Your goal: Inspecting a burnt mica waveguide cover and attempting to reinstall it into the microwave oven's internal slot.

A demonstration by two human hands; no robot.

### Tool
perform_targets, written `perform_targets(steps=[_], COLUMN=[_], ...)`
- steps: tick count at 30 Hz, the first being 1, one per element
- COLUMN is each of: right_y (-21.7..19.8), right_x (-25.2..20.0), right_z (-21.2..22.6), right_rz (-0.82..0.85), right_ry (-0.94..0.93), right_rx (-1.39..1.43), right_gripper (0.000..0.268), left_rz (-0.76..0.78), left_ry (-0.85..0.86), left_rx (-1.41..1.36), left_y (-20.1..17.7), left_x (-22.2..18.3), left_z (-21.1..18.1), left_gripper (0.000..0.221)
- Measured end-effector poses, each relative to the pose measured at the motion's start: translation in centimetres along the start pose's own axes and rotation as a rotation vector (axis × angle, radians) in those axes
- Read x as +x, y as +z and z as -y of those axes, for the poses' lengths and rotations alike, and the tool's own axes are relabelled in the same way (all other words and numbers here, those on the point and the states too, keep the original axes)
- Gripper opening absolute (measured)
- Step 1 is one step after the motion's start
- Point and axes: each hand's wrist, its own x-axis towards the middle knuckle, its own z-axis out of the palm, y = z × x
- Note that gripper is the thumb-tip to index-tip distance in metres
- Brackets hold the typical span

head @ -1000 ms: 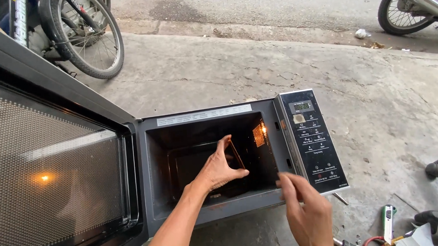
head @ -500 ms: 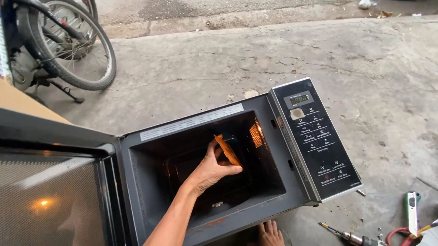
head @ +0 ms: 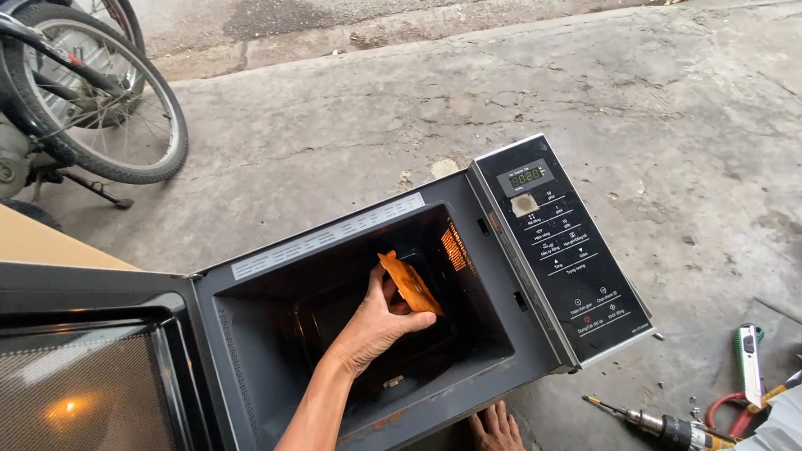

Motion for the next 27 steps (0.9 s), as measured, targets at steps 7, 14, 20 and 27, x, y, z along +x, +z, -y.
perform_targets(steps=[7,14,20,27], right_y=[-10.4,-26.7,-29.2,-29.4], right_x=[-13.9,-30.2,-33.4,-33.3], right_z=[-1.7,3.3,5.7,7.2], right_rz=[-0.045,0.053,0.033,-0.092], right_ry=[0.167,0.019,-0.243,-0.055], right_rx=[0.867,2.071,2.103,2.095], right_gripper=[0.037,0.065,0.045,0.029], left_rz=[-0.098,-0.085,-0.077,0.053], left_ry=[0.166,0.228,0.264,0.312], left_rx=[-0.197,-0.278,-0.229,-0.274], left_y=[2.6,6.6,7.3,6.5], left_x=[-10.2,-18.1,-20.6,-21.8], left_z=[-3.4,-1.4,-0.7,-0.3], left_gripper=[0.124,0.139,0.136,0.139])
